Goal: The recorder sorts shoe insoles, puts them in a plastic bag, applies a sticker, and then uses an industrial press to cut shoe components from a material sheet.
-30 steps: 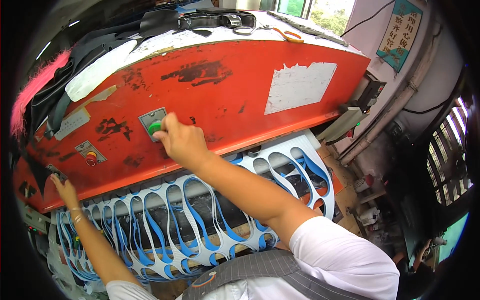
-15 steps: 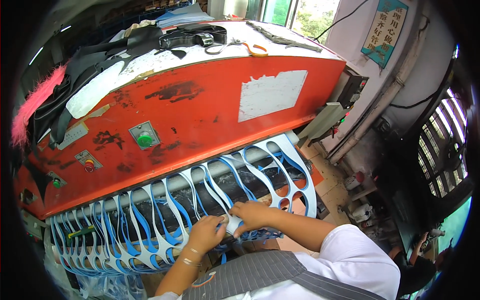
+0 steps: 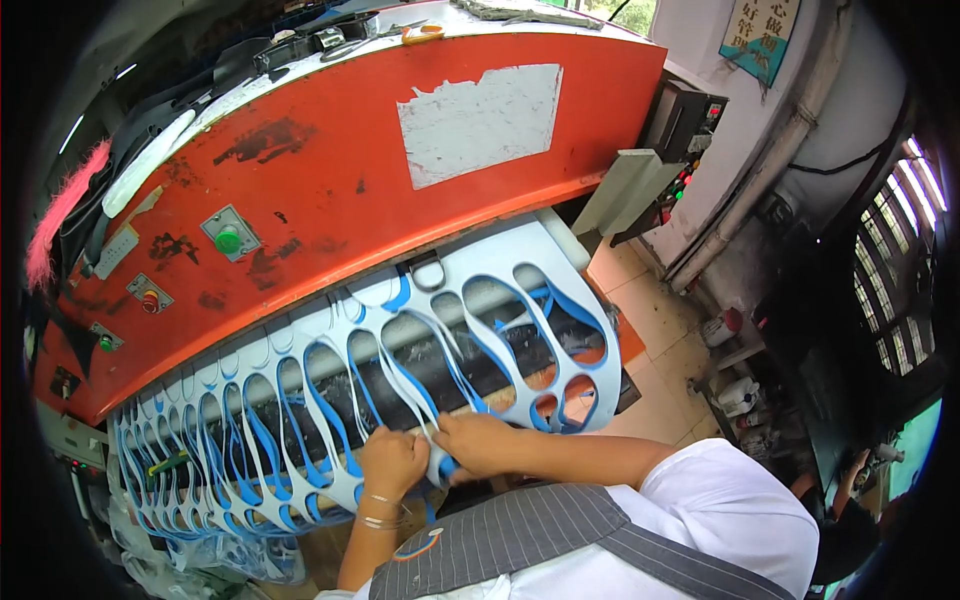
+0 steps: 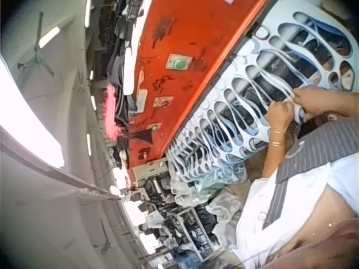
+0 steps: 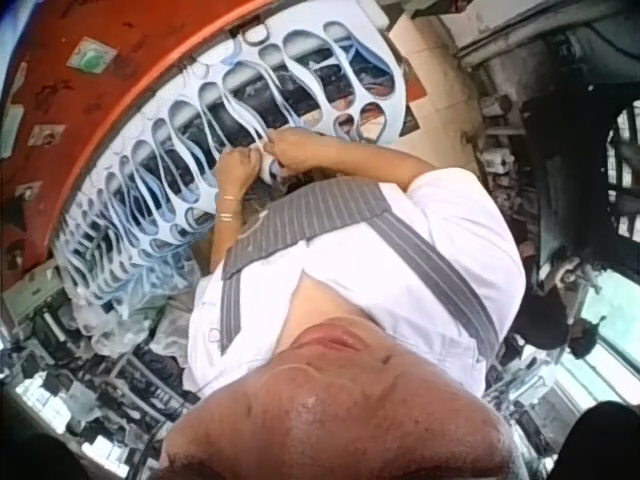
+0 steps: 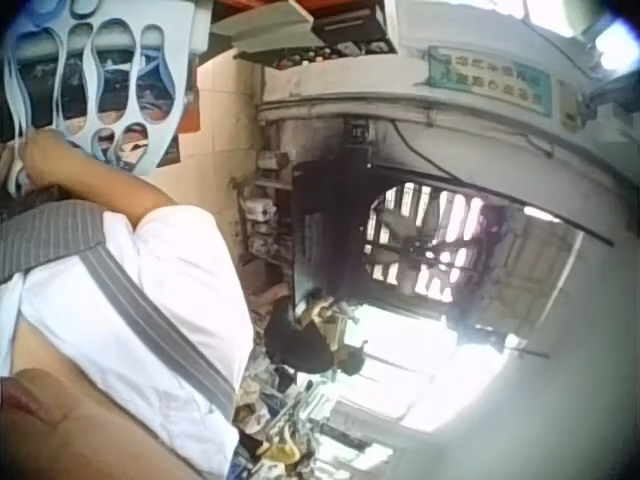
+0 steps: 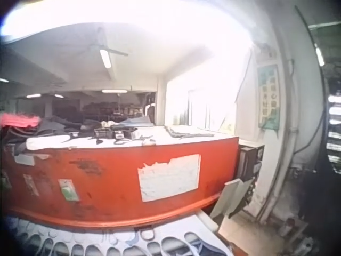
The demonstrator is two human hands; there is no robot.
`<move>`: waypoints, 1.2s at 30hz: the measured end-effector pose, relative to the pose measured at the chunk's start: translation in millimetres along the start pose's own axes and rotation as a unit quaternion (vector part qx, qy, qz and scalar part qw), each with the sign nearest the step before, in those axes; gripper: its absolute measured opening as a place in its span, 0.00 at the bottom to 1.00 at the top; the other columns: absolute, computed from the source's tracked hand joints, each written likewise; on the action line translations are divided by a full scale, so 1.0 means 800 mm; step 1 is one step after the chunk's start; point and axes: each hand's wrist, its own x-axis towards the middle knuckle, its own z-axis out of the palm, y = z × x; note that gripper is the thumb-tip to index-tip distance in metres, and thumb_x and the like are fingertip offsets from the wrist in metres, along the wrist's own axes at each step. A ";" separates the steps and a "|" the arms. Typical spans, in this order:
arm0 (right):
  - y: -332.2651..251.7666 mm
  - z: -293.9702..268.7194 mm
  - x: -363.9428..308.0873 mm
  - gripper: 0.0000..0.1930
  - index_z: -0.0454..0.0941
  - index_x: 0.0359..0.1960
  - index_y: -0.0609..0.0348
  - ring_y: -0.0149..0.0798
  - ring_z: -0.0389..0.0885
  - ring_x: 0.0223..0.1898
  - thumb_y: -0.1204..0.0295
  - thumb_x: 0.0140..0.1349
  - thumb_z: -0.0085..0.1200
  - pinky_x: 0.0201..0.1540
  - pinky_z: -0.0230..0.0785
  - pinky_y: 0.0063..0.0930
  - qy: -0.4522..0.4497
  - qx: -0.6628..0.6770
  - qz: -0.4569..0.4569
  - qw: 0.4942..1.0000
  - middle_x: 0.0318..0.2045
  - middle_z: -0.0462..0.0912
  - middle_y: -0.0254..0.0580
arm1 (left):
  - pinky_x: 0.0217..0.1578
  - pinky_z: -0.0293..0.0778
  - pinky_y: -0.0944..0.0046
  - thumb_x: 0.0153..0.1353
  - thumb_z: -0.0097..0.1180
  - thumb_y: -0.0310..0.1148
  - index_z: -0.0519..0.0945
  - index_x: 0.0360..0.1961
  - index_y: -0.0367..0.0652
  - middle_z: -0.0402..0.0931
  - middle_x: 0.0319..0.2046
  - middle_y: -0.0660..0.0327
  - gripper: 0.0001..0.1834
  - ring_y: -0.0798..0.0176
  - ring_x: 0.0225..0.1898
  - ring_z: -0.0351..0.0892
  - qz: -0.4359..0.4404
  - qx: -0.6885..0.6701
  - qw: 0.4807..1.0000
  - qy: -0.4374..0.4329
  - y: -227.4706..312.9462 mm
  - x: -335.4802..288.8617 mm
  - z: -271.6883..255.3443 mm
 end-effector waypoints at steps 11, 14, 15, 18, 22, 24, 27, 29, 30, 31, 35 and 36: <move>0.211 -0.109 0.129 0.12 0.80 0.41 0.51 0.46 0.78 0.47 0.70 0.54 0.54 0.46 0.72 0.39 0.149 -0.120 -0.032 0.981 0.44 0.78 0.44 | 0.36 0.69 0.58 0.48 0.66 0.34 0.82 0.27 0.43 0.76 0.30 0.59 0.08 0.53 0.34 0.73 0.029 -0.157 0.974 0.163 0.022 0.175 0.087; 0.245 -0.108 0.164 0.12 0.80 0.41 0.47 0.43 0.72 0.55 0.72 0.55 0.52 0.50 0.70 0.38 0.175 -0.208 -0.100 0.957 0.54 0.72 0.40 | 0.34 0.67 0.58 0.47 0.66 0.35 0.81 0.25 0.44 0.74 0.26 0.61 0.08 0.55 0.31 0.71 0.070 -0.112 0.982 0.131 0.010 0.183 0.124; 0.241 -0.113 0.180 0.12 0.80 0.42 0.45 0.44 0.71 0.56 0.71 0.54 0.53 0.53 0.69 0.38 0.078 -0.211 -0.121 0.967 0.55 0.70 0.40 | 0.32 0.65 0.57 0.47 0.66 0.35 0.80 0.23 0.44 0.73 0.24 0.62 0.08 0.56 0.30 0.71 0.088 -0.092 0.983 0.132 0.001 0.180 0.129; 0.269 -0.124 0.209 0.10 0.81 0.38 0.41 0.49 0.71 0.53 0.66 0.53 0.56 0.51 0.69 0.39 -0.034 -0.240 -0.159 0.957 0.54 0.70 0.38 | 0.31 0.62 0.57 0.48 0.65 0.35 0.80 0.20 0.45 0.70 0.22 0.63 0.08 0.56 0.28 0.69 0.090 -0.112 0.979 0.142 0.015 0.197 0.135; 0.259 -0.126 0.242 0.06 0.81 0.31 0.47 0.44 0.76 0.44 0.67 0.50 0.57 0.42 0.71 0.39 -0.043 -0.079 0.004 0.996 0.41 0.76 0.39 | 0.32 0.61 0.56 0.49 0.63 0.34 0.78 0.18 0.44 0.70 0.21 0.61 0.09 0.54 0.28 0.68 0.026 -0.191 0.962 0.195 0.032 0.220 0.103; 0.274 -0.132 0.239 0.04 0.80 0.27 0.51 0.45 0.77 0.41 0.69 0.48 0.57 0.39 0.72 0.37 -0.028 -0.159 -0.153 0.975 0.37 0.77 0.38 | 0.34 0.63 0.57 0.49 0.63 0.34 0.79 0.20 0.43 0.72 0.24 0.59 0.08 0.53 0.28 0.68 0.015 -0.194 0.967 0.164 0.027 0.222 0.098; 0.299 -0.108 0.219 0.05 0.79 0.24 0.52 0.43 0.76 0.43 0.75 0.43 0.59 0.38 0.72 0.34 0.026 -0.114 -0.289 0.950 0.34 0.77 0.36 | 0.38 0.70 0.59 0.49 0.67 0.40 0.76 0.49 0.40 0.75 0.34 0.53 0.27 0.52 0.35 0.72 -0.049 -0.182 0.958 0.217 0.035 0.197 0.128; 0.315 -0.087 0.214 0.06 0.78 0.24 0.52 0.43 0.76 0.45 0.77 0.43 0.59 0.43 0.72 0.35 0.103 -0.042 -0.304 0.946 0.34 0.77 0.35 | 0.39 0.70 0.56 0.49 0.66 0.43 0.71 0.55 0.37 0.75 0.38 0.49 0.34 0.49 0.38 0.74 -0.074 -0.141 0.965 0.208 0.034 0.183 0.149; 0.323 -0.073 0.206 0.07 0.78 0.24 0.52 0.43 0.75 0.47 0.78 0.42 0.59 0.48 0.71 0.37 0.175 0.034 -0.317 0.932 0.33 0.77 0.34 | 0.40 0.70 0.53 0.49 0.66 0.45 0.65 0.60 0.33 0.76 0.41 0.45 0.42 0.46 0.41 0.75 -0.105 -0.100 0.969 0.198 0.038 0.173 0.161; 0.320 -0.082 0.205 0.08 0.77 0.23 0.52 0.43 0.74 0.51 0.80 0.41 0.59 0.61 0.60 0.48 0.221 0.026 -0.371 0.901 0.33 0.77 0.33 | 0.43 0.69 0.50 0.51 0.64 0.48 0.60 0.61 0.27 0.75 0.47 0.41 0.45 0.41 0.45 0.75 -0.148 -0.097 0.981 0.081 0.034 0.173 0.149; 0.309 -0.147 0.159 0.02 0.80 0.27 0.55 0.35 0.79 0.42 0.75 0.51 0.57 0.49 0.68 0.32 0.439 0.260 -0.231 0.829 0.30 0.82 0.33 | 0.49 0.65 0.57 0.53 0.60 0.53 0.69 0.56 0.29 0.77 0.45 0.44 0.39 0.46 0.41 0.78 -0.008 0.033 0.992 0.123 0.018 0.175 0.155; 0.322 -0.168 0.143 0.03 0.80 0.31 0.59 0.34 0.80 0.35 0.78 0.55 0.56 0.40 0.71 0.27 0.417 0.526 -0.181 0.719 0.29 0.81 0.33 | 0.51 0.63 0.56 0.53 0.59 0.54 0.73 0.52 0.31 0.78 0.43 0.45 0.37 0.48 0.42 0.77 0.011 0.091 0.992 0.088 0.025 0.184 0.149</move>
